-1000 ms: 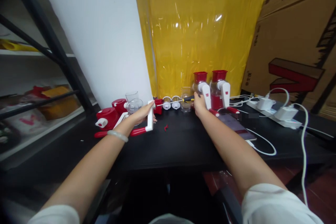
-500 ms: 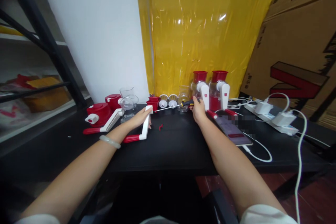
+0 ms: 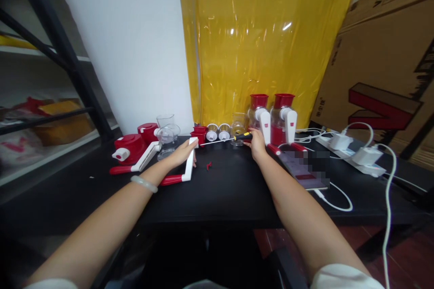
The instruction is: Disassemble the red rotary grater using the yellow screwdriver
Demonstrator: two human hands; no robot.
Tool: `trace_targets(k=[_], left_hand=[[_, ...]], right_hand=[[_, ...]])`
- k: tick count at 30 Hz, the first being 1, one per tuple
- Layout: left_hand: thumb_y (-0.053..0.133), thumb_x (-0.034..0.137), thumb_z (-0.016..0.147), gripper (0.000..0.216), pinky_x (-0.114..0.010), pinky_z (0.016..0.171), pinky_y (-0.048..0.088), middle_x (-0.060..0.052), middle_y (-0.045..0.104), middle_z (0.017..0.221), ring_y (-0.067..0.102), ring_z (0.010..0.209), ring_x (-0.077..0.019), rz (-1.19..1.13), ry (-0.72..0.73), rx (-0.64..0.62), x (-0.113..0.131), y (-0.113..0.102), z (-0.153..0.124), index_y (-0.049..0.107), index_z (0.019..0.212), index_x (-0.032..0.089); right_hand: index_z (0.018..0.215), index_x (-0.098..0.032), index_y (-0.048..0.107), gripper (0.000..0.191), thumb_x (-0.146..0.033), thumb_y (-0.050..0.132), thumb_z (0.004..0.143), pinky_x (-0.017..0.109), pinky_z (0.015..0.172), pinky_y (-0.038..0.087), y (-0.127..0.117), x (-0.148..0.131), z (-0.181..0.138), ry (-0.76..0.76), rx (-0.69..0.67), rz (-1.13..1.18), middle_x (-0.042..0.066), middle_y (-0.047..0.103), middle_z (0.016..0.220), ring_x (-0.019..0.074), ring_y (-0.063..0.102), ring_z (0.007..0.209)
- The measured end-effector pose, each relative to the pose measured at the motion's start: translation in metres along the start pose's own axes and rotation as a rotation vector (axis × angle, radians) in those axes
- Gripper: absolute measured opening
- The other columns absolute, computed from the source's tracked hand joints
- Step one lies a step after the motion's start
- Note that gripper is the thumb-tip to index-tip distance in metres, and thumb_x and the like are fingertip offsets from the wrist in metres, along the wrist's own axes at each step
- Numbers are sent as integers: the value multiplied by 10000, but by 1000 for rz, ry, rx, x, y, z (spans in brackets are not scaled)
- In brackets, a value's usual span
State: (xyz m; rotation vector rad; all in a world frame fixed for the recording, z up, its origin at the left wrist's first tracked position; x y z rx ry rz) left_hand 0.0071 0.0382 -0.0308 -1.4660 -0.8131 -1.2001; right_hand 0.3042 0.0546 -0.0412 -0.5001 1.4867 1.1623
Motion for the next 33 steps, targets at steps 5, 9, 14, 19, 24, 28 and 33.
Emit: trace_targets(k=[5, 9, 14, 19, 24, 28, 33], left_hand=[[571, 727, 856, 683, -335, 490, 507, 31, 573, 521, 623, 465, -221, -4, 5, 3, -2, -2, 3, 457, 1246, 179], [556, 699, 886, 630, -337, 490, 511, 36, 562, 511, 611, 455, -217, -26, 5, -18, -3, -1, 3, 451, 1234, 185], [545, 705, 889, 621, -339, 499, 517, 37, 565, 523, 612, 454, -216, -5, 22, -31, 0, 0, 0, 451, 1237, 199], [553, 726, 870, 651, -340, 495, 519, 38, 561, 512, 611, 458, -220, -29, 4, -16, -2, -1, 3, 440, 1226, 193], [562, 728, 864, 643, -332, 481, 509, 41, 557, 499, 600, 441, -214, -68, -1, -15, -3, -1, 5, 444, 1207, 197], [554, 733, 865, 623, -320, 489, 505, 33, 572, 509, 611, 449, -211, -86, -34, -16, 1, -1, 1, 472, 1181, 202], [478, 724, 906, 556, -300, 496, 507, 4, 608, 522, 637, 462, -211, -60, -139, -47, 6, -2, -6, 512, 1075, 196]], right_hand=[[779, -227, 522, 366, -571, 584, 891, 192, 340, 327, -7, 5, 4, -126, -2, -297, -59, 490, 500, 102, 436, 372], [795, -233, 512, 320, -493, 696, 829, 177, 335, 307, -7, 9, 7, -79, 3, -221, -78, 472, 481, 94, 424, 371], [815, -229, 489, 304, -428, 719, 802, 158, 349, 323, -4, 13, 11, -70, 1, -48, -77, 496, 566, 79, 464, 422], [858, -234, 493, 334, -451, 733, 775, 168, 376, 356, -2, 13, 13, -115, -23, -8, -77, 511, 630, 75, 469, 445], [892, -245, 472, 316, -405, 719, 776, 181, 418, 394, 2, 10, 11, -119, -17, 66, -72, 511, 717, 82, 499, 505], [925, -260, 437, 313, -369, 696, 787, 196, 449, 427, 3, 8, 8, -89, -3, 115, -66, 513, 792, 93, 534, 563], [936, -259, 449, 304, -351, 694, 782, 213, 491, 463, 3, 7, 5, -80, -50, 131, -59, 518, 810, 98, 542, 591]])
Point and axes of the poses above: each hand's wrist, its own z-axis towards the middle knuckle, its own y-axis out of the palm, x = y × z, the point moved 1 cm from there along z, towards the middle knuckle
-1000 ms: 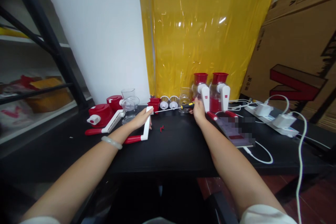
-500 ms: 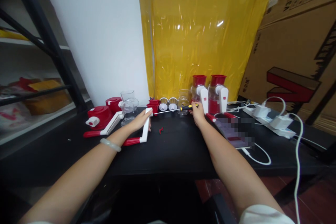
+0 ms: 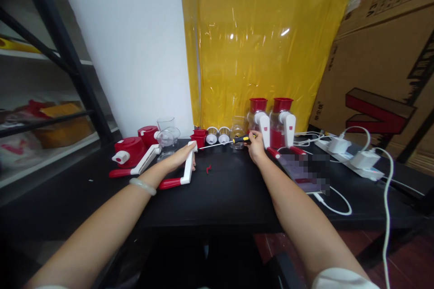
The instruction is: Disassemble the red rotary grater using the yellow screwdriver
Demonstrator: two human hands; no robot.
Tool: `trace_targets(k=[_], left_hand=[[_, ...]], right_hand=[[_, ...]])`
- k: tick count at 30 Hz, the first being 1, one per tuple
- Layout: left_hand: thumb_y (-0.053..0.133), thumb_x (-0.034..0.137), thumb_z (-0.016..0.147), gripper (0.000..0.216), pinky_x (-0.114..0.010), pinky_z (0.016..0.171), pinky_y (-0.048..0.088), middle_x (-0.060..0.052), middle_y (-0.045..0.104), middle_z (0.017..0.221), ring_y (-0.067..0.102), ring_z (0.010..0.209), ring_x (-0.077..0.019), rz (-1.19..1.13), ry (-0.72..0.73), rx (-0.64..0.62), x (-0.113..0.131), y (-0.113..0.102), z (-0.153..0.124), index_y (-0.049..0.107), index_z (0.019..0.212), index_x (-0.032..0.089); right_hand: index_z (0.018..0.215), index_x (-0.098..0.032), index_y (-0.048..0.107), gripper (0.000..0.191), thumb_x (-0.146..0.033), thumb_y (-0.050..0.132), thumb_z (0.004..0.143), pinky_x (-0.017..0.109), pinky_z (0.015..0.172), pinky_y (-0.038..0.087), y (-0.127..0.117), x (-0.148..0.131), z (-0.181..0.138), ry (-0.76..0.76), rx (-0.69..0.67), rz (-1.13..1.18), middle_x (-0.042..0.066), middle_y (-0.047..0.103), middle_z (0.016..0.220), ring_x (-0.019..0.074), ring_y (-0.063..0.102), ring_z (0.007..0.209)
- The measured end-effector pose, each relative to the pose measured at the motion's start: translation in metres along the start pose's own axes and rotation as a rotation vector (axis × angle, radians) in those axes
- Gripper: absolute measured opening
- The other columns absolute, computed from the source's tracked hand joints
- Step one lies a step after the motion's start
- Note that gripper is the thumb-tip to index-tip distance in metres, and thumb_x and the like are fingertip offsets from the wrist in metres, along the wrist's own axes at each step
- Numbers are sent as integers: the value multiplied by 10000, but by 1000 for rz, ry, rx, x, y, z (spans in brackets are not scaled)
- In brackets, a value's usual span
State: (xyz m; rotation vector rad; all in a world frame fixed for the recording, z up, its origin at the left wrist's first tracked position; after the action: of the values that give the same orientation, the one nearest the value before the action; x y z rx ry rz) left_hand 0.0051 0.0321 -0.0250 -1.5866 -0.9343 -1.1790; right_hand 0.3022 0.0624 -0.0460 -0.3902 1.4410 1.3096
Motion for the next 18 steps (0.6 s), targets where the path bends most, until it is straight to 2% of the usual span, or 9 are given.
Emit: trace_targets(k=[3, 7, 9, 12, 15, 18], left_hand=[[461, 721, 911, 551, -296, 505, 515, -20, 628, 533, 653, 479, -215, -5, -81, -21, -1, -1, -1, 541, 1010, 185], [451, 680, 940, 501, -282, 489, 506, -11, 626, 531, 654, 473, -212, 26, -58, -29, -2, 1, -1, 513, 1038, 192], [447, 637, 965, 452, -276, 476, 499, 4, 618, 523, 647, 461, -211, 49, -32, -22, -2, 3, -1, 474, 1087, 203], [454, 610, 977, 435, -287, 491, 512, 23, 600, 512, 633, 448, -206, 24, -2, -1, -1, 5, 0, 442, 1139, 206], [478, 662, 944, 501, -291, 491, 513, 31, 590, 513, 630, 446, -208, 3, 16, 36, -2, 4, 3, 443, 1157, 209], [495, 700, 917, 543, -287, 475, 501, 31, 587, 509, 622, 440, -207, -4, 24, 49, -3, 2, 5, 446, 1151, 213]], right_hand=[[960, -269, 440, 357, -352, 724, 759, 229, 526, 497, 0, 0, 0, -5, -23, 6, -59, 533, 845, 103, 574, 626], [949, -268, 454, 305, -359, 700, 793, 236, 509, 504, -1, -3, 2, 4, 3, -26, -59, 555, 821, 112, 586, 608], [913, -251, 491, 257, -454, 639, 855, 237, 467, 480, -3, -4, 4, 5, -13, -101, -48, 565, 754, 116, 562, 547], [818, -236, 509, 394, -621, 553, 891, 229, 384, 391, -10, -3, 7, -11, -34, -291, -46, 517, 583, 120, 488, 437], [759, -240, 491, 428, -629, 657, 821, 212, 341, 302, -15, -1, 9, -22, -17, -419, -73, 449, 493, 103, 413, 379], [780, -243, 486, 401, -559, 733, 779, 201, 341, 291, -15, 3, 9, 14, -14, -379, -102, 413, 462, 92, 379, 357]])
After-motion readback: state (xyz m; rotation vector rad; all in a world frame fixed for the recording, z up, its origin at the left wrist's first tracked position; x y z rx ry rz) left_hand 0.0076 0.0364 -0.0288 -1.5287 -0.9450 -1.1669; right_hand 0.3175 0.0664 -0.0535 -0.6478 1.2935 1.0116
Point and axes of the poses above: each hand's wrist, its own z-axis towards the middle knuckle, its own y-axis out of the palm, x = y × z, the point moved 1 cm from there along z, towards the middle knuckle
